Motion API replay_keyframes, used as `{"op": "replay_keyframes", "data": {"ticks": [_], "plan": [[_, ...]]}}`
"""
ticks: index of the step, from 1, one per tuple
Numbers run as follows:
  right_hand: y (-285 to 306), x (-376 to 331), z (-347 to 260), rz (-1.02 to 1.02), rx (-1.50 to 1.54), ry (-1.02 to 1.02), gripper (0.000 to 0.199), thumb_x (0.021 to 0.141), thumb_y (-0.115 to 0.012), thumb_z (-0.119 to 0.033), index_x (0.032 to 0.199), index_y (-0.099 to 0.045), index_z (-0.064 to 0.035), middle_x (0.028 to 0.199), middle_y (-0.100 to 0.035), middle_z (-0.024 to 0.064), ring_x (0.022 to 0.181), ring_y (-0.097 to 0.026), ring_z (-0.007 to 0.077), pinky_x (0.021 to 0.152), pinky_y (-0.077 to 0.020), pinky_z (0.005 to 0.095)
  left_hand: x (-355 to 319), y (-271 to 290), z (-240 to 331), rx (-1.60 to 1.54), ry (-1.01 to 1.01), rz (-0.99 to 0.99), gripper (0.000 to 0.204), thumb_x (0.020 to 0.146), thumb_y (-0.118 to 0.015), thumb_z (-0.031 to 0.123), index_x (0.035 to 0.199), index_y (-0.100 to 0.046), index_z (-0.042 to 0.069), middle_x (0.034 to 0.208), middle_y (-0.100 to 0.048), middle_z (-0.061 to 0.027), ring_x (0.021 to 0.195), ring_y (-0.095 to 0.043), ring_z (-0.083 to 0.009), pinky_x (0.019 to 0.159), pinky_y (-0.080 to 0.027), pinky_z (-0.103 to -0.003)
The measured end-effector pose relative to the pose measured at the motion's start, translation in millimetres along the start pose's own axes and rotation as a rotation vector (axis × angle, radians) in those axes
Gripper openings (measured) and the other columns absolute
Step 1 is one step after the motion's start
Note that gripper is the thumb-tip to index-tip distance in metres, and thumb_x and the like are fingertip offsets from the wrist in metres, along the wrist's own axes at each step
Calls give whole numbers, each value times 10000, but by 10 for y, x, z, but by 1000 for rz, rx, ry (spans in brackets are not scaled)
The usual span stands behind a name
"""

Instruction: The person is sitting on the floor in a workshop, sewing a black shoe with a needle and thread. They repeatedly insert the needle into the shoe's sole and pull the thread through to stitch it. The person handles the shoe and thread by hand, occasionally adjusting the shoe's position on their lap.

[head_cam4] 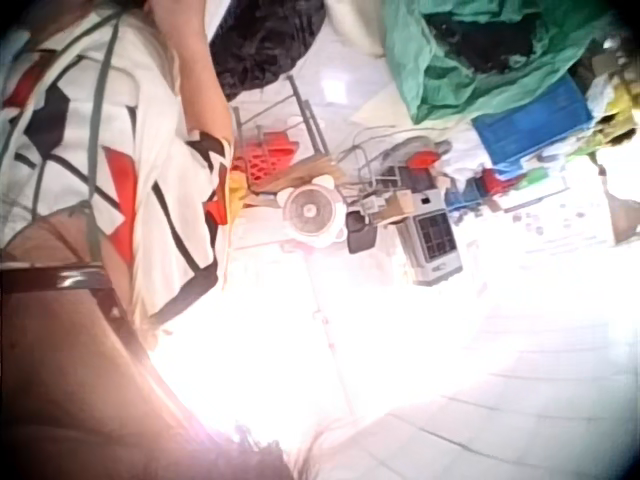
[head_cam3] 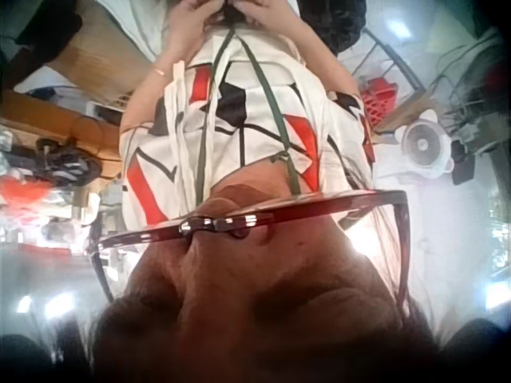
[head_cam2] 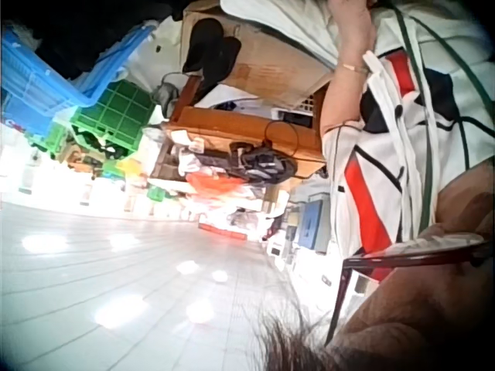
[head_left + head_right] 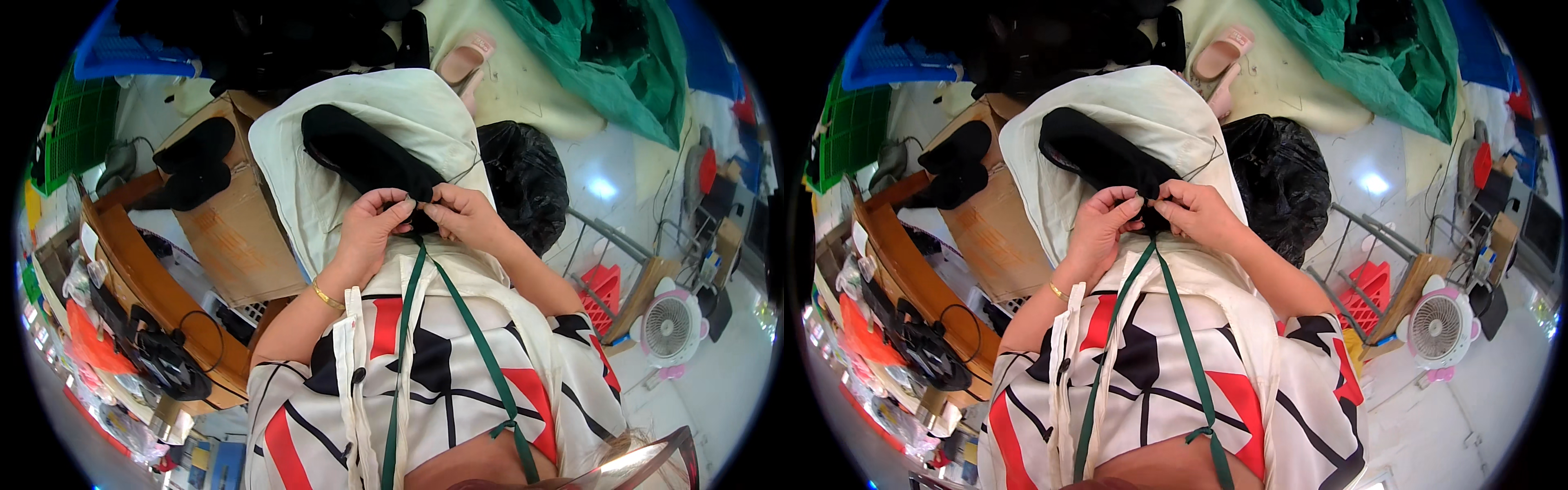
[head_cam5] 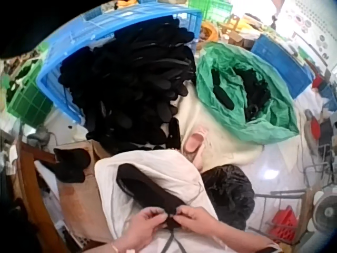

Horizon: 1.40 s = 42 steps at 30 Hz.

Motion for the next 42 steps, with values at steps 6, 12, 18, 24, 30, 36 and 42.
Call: {"op": "replay_keyframes", "data": {"ticks": [6,12,18,24,30,36,42], "plan": [[-59,24,-45,18,41,-106,90,974,-590,-130,948,-598,-44,663,-550,-26,577,-501,34,521,-407,198,26,31,-27,33,-6,-27,201,893,-701,105,1071,-643,34,963,-665,-24,827,-613,-92,710,-524,-242],[-77,62,-17,51,-26,-121,104,971,-597,-141,940,-589,-43,671,-566,-23,586,-508,30,526,-422,198,27,28,-9,102,-6,-19,185,886,-709,106,1046,-661,28,934,-668,-23,789,-606,-85,682,-522,-237],[-46,46,-26,2,-43,-69,92,975,-579,-136,947,-578,-48,693,-537,-35,603,-472,36,545,-400,203,20,17,-14,87,-17,-8,178,882,-712,104,1039,-671,30,921,-669,-25,786,-605,-87,676,-520,-237],[62,76,67,-70,-190,148,76,976,-560,-124,981,-570,-50,751,-509,-57,681,-424,20,591,-380,207,17,8,-12,57,-10,-25,174,884,-710,111,1037,-673,35,924,-671,-22,794,-606,-90,679,-515,-239],[66,64,43,-98,-115,91,80,978,-556,-126,987,-577,-49,718,-531,-40,627,-459,29,560,-394,207,21,10,2,38,-21,-24,172,889,-708,111,1028,-662,21,880,-647,-18,740,-587,-70,660,-512,-211],[-94,65,-4,8,-15,-124,133,965,-568,-125,1062,-551,-36,701,-565,-5,592,-522,50,523,-441,211,56,54,-39,106,-17,-30,164,892,-707,110,1025,-662,25,898,-651,-17,750,-590,-67,659,-507,-208],[-140,98,-190,-25,17,-129,379,901,-562,-65,1261,-441,-60,803,-603,24,598,-568,77,570,-517,230,36,28,-32,111,1,-50,175,886,-713,109,1033,-664,26,913,-668,-27,767,-621,-88,658,-512,-224]]}}
Point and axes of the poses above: each hand's wrist, its own x-axis towards the middle knuckle, its own y-axis out of the back of the hand, z = x × y, the point moved 2 cm from there along x, towards the middle knuckle
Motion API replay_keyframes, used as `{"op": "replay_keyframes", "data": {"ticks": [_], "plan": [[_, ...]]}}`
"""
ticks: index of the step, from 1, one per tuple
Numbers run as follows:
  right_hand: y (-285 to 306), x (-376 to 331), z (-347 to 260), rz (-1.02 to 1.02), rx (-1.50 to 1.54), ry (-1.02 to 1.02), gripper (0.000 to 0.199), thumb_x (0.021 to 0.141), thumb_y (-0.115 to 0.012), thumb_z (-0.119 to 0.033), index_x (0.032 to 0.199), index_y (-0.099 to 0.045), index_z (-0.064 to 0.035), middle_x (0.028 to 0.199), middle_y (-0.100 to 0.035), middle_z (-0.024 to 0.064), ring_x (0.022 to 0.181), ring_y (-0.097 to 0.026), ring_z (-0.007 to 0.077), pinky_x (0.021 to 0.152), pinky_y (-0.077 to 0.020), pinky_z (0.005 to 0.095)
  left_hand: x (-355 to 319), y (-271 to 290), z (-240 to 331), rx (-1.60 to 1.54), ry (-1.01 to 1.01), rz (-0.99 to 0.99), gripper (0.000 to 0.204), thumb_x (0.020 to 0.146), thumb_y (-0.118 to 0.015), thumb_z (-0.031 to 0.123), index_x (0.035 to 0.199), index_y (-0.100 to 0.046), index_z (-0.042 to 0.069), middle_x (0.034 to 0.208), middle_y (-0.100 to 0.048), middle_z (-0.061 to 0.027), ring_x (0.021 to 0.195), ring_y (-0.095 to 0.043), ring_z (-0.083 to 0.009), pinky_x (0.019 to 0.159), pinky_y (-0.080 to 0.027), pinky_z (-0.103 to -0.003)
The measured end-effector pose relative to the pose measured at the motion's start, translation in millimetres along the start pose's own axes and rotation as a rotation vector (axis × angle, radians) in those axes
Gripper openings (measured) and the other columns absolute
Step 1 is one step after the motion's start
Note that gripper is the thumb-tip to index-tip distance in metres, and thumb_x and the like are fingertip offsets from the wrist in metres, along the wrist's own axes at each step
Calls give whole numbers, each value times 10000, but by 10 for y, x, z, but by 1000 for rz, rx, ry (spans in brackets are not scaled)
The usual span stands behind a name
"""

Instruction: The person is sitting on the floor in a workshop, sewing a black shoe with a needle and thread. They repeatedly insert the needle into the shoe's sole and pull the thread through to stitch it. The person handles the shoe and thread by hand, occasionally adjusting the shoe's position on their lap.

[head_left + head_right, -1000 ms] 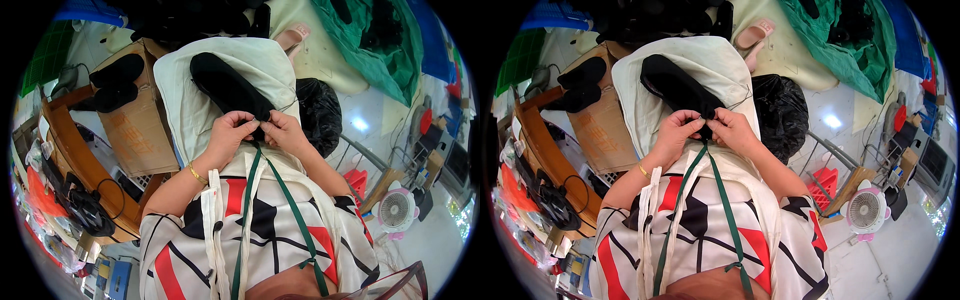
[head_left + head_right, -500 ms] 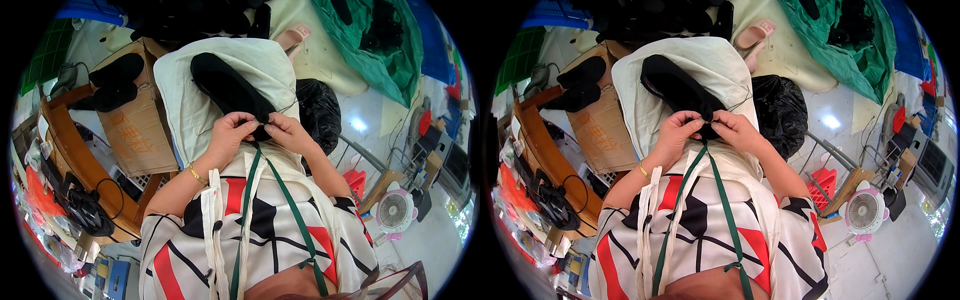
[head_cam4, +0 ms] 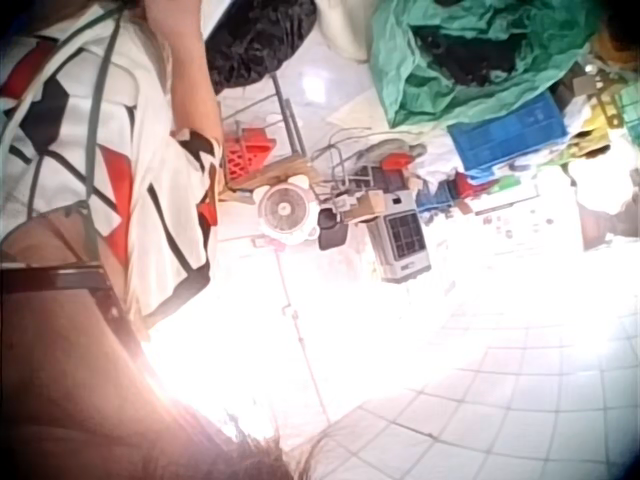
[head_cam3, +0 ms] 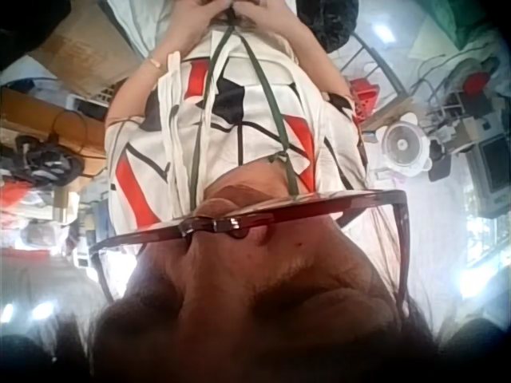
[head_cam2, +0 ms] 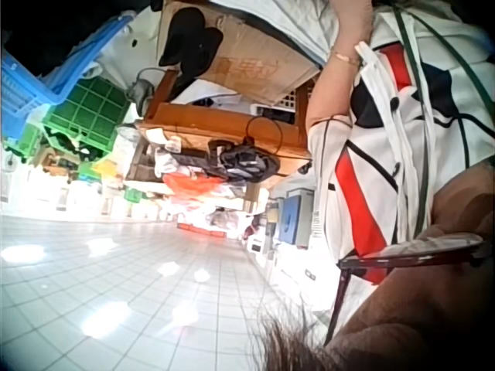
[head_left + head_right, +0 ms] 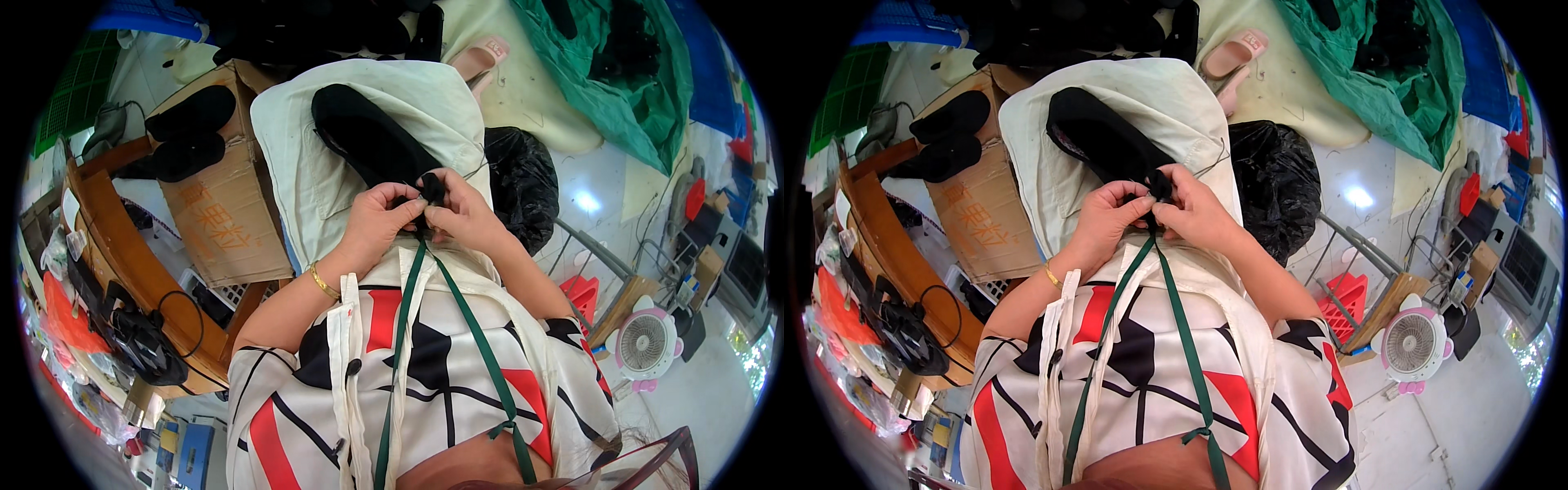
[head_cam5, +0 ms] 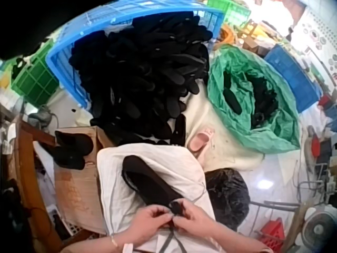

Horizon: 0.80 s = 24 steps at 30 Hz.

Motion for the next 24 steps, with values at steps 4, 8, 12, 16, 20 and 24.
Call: {"op": "replay_keyframes", "data": {"ticks": [4,8,12,16,20,24], "plan": [[94,43,-104,-188,-28,-26,453,849,-566,-40,1290,-471,-87,866,-607,51,644,-590,99,595,-528,254,20,30,-3,-6,18,-33,179,885,-712,107,1034,-660,22,920,-666,-26,763,-609,-80,653,-506,-213],[415,170,-258,-91,-547,368,446,793,-607,21,1210,-649,-131,880,-605,52,714,-624,147,646,-517,281,-36,25,11,75,34,-24,156,904,-680,107,1030,-636,25,945,-658,-24,765,-597,-75,666,-503,-211],[272,255,-435,-27,-1028,687,408,737,-660,6,1104,-674,-172,845,-573,86,761,-607,278,658,-495,348,-69,-8,63,83,43,-46,158,918,-652,108,1052,-607,37,950,-649,-29,754,-598,-79,662,-505,-214],[186,362,-392,-75,-1063,757,242,716,-661,13,922,-631,-112,847,-579,83,740,-598,296,606,-466,372,-131,92,182,109,17,-104,165,926,-639,114,1067,-595,42,930,-648,-41,743,-599,-79,666,-506,-212],[-35,482,-87,20,-678,880,212,737,-671,-7,918,-625,-107,824,-572,76,713,-590,269,591,-461,346,-235,299,400,217,-62,-111,154,921,-646,114,1046,-608,32,892,-656,-35,712,-588,-64,647,-501,-209],[-119,553,103,-3,-382,640,151,833,-672,-70,980,-652,-96,792,-587,36,708,-571,165,639,-463,284,-237,456,462,316,-82,-77,150,905,-676,126,1014,-632,34,825,-653,-5,656,-570,-43,597,-487,-197]]}}
Point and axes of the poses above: each hand's wrist, its own x-axis towards the middle knuckle, its own y-axis out of the back of the hand, z = x × y, the point moved 2 cm from there along x, towards the middle knuckle
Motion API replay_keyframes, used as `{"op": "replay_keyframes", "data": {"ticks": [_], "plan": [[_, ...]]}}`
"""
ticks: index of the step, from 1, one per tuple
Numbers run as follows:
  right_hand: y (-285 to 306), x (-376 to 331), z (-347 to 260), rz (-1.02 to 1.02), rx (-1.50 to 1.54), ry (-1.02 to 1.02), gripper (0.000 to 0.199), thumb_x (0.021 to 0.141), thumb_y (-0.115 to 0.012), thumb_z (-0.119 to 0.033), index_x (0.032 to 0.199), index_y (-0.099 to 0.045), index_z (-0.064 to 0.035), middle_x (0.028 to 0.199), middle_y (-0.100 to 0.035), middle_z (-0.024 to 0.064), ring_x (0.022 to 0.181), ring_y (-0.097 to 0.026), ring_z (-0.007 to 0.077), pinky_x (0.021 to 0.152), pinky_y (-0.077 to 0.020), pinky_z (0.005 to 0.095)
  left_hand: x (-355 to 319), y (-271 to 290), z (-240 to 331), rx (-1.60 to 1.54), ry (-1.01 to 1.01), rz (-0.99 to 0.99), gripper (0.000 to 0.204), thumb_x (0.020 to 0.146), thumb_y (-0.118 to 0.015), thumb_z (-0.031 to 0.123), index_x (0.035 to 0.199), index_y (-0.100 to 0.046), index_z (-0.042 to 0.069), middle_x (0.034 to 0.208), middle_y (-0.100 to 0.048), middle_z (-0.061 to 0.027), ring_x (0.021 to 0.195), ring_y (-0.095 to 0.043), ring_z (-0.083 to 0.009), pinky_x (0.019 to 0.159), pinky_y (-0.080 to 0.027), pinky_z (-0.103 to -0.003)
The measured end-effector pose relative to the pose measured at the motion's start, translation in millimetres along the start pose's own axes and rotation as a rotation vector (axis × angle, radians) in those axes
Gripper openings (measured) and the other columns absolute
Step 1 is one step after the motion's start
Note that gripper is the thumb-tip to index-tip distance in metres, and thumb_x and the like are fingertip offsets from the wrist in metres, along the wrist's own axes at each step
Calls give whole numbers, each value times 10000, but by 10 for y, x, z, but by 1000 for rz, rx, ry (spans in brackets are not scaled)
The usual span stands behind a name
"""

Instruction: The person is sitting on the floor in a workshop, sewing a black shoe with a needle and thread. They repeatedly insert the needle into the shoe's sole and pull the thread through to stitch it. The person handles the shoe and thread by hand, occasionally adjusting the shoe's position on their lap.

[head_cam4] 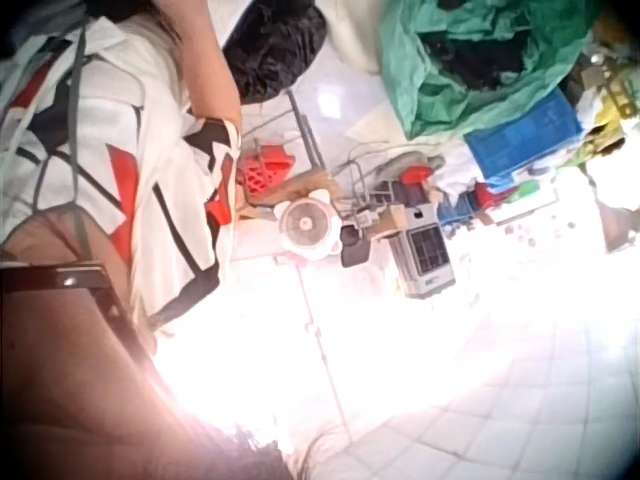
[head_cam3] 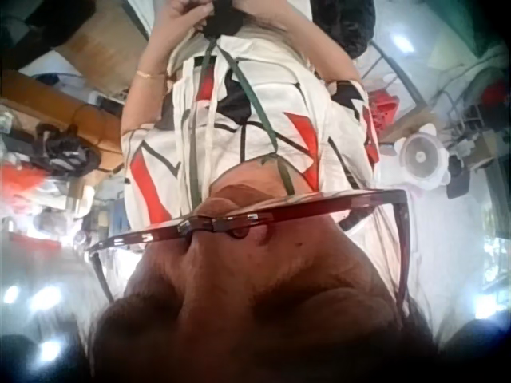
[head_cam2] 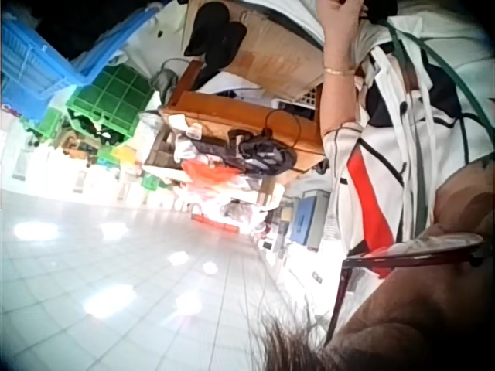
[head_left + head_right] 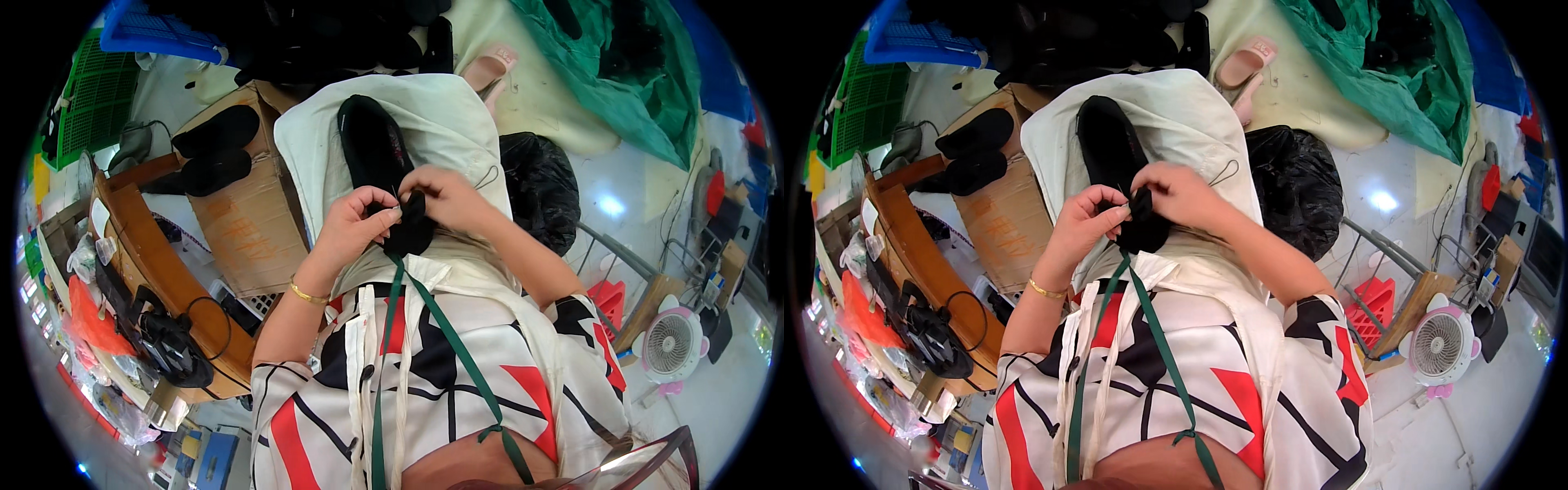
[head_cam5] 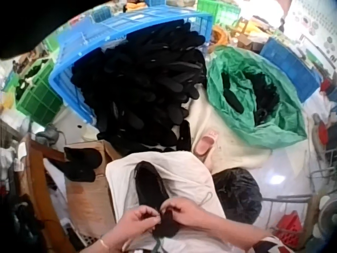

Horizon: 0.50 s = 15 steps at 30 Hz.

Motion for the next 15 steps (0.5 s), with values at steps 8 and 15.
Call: {"op": "replay_keyframes", "data": {"ticks": [8,15], "plan": [[252,115,-187,-41,-107,26,180,915,-624,-103,1086,-655,-55,918,-640,53,844,-598,170,745,-482,278,117,-13,-84,3,-37,18,141,884,-702,122,979,-639,40,790,-641,10,639,-567,-38,584,-482,-193],[223,180,-315,-312,-453,85,283,725,-656,39,984,-628,-72,1087,-583,111,953,-605,337,761,-496,374,84,9,-62,-49,-56,-4,116,900,-692,123,976,-640,52,805,-648,8,663,-571,-40,603,-481,-188]]}}
Point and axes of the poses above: each hand's wrist, its own x-axis towards the middle knuckle, its own y-axis out of the back of the hand, z = x × y, the point moved 2 cm from there along x, towards the middle knuckle
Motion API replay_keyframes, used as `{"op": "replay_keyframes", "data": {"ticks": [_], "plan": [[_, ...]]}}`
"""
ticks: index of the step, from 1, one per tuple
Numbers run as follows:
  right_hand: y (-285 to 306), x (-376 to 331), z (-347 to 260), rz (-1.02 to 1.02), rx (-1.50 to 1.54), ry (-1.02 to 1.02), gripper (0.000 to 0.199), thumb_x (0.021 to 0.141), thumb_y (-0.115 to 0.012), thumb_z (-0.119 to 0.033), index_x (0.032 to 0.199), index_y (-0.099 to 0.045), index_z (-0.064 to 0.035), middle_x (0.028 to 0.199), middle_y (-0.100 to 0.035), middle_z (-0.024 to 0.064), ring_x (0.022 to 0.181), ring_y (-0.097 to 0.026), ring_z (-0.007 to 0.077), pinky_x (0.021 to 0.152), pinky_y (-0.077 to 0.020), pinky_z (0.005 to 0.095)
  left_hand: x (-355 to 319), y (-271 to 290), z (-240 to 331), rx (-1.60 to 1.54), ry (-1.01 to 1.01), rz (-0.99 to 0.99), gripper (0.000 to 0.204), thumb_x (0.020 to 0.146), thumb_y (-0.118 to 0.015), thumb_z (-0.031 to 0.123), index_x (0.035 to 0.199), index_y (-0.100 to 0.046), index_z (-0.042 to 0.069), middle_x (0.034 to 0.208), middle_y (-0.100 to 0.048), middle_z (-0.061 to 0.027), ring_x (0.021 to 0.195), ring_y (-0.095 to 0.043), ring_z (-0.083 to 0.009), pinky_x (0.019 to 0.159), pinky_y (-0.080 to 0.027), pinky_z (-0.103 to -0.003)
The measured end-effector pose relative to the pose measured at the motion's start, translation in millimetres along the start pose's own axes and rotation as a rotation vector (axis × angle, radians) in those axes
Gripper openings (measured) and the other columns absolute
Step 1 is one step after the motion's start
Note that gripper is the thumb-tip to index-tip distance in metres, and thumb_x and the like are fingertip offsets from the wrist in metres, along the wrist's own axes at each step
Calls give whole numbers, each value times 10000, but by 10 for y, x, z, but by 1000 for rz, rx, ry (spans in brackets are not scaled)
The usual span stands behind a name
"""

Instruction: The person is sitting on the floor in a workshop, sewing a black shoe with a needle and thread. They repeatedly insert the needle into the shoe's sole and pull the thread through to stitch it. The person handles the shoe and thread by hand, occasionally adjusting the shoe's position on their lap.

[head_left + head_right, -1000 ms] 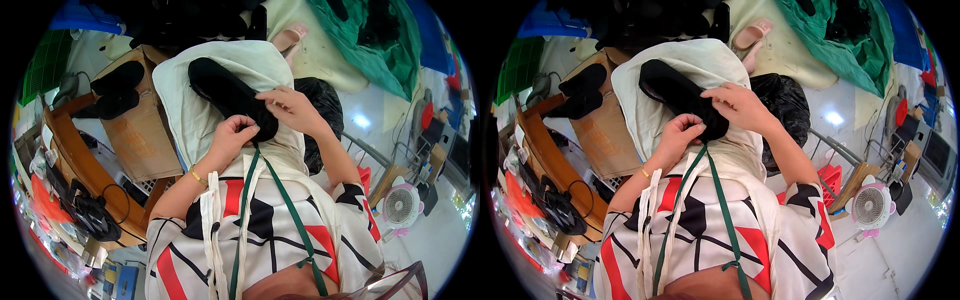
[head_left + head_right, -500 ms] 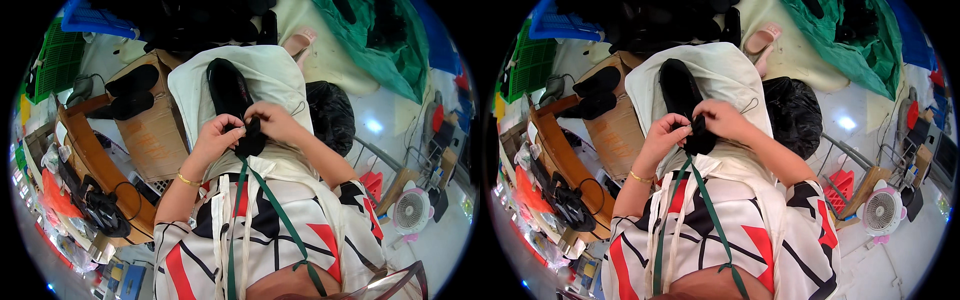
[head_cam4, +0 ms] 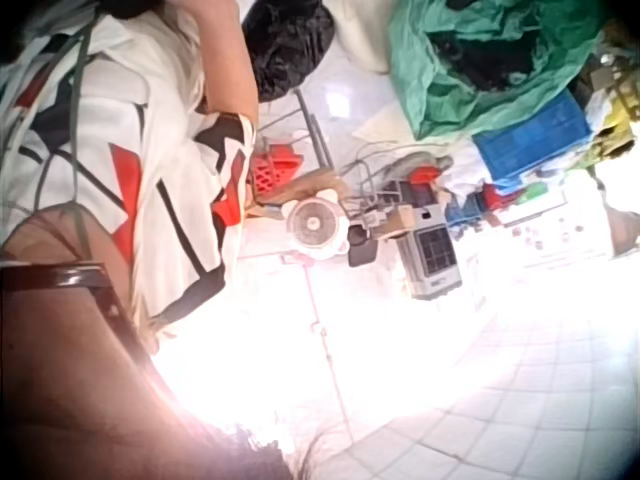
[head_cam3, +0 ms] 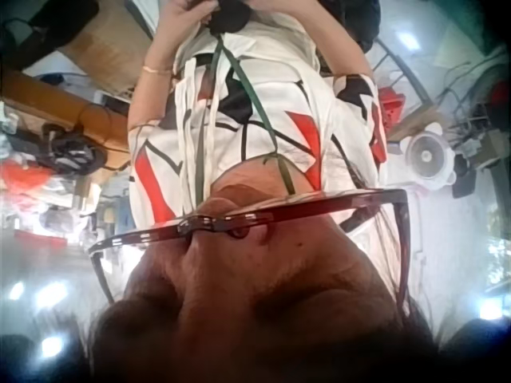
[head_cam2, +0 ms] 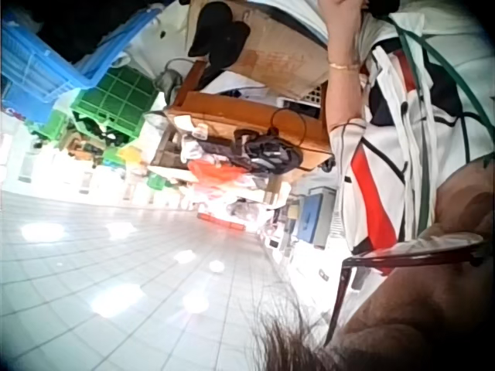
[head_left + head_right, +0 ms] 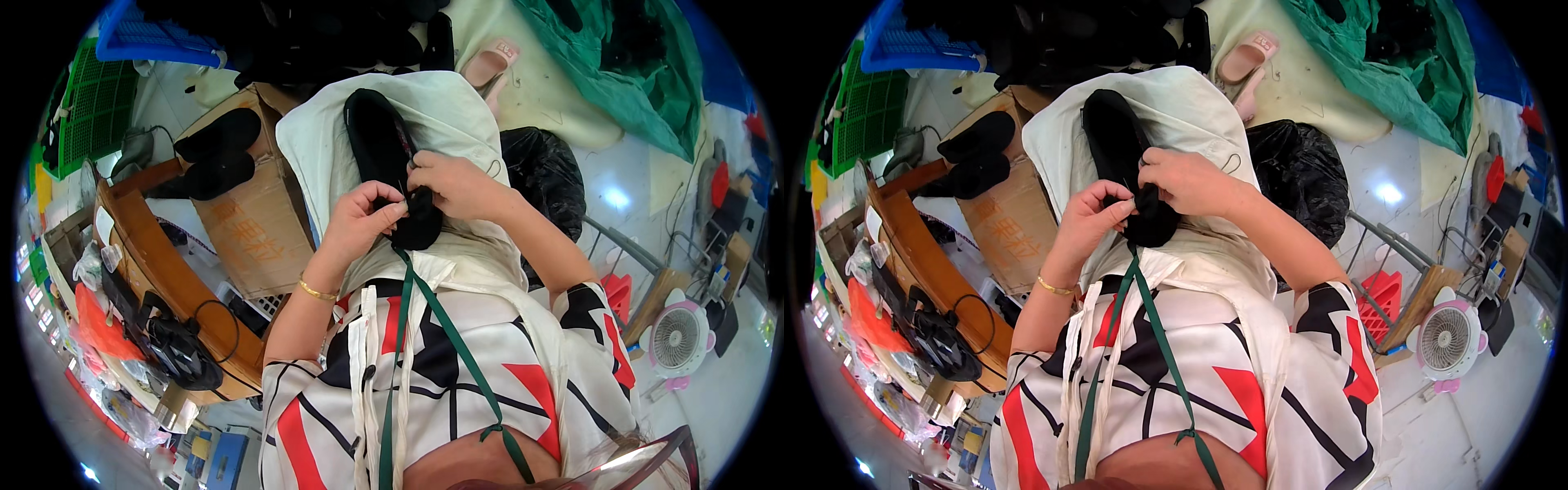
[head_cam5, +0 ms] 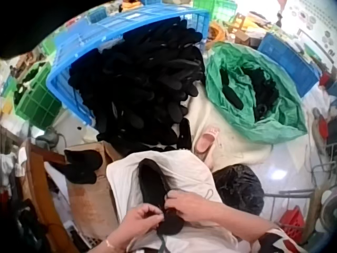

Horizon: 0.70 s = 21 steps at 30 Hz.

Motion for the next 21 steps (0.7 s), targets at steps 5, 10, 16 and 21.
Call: {"op": "replay_keyframes", "data": {"ticks": [5,10,16,21], "plan": [[57,142,-51,262,52,90,327,682,-634,96,963,-608,-69,1010,-569,111,925,-595,341,735,-489,392,43,116,264,12,-79,21,137,919,-664,110,1040,-650,47,864,-690,-19,702,-594,-45,627,-480,-180],[-8,326,-70,272,-12,77,322,675,-628,99,952,-601,-61,1007,-569,106,934,-588,347,737,-483,398,84,234,290,73,-130,51,128,919,-661,102,1034,-650,45,857,-687,-10,703,-594,-39,625,-476,-176],[-321,104,-67,80,238,69,256,781,-635,23,1020,-633,-71,938,-605,79,887,-615,264,744,-490,344,-106,214,-67,41,21,-58,133,879,-712,97,975,-650,28,813,-644,13,655,-562,-35,598,-471,-189],[-155,57,3,245,628,-201,121,863,-673,-128,964,-688,-62,813,-626,71,730,-595,173,656,-480,300,-97,216,-113,26,1,19,142,877,-720,104,981,-654,33,809,-642,15,668,-566,-39,600,-472,-189]]}}
Point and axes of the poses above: each hand's wrist, its own x-axis towards the middle knuckle, its own y-axis out of the back of the hand, z = x × y, the point moved 2 cm from there along x, towards the middle knuckle
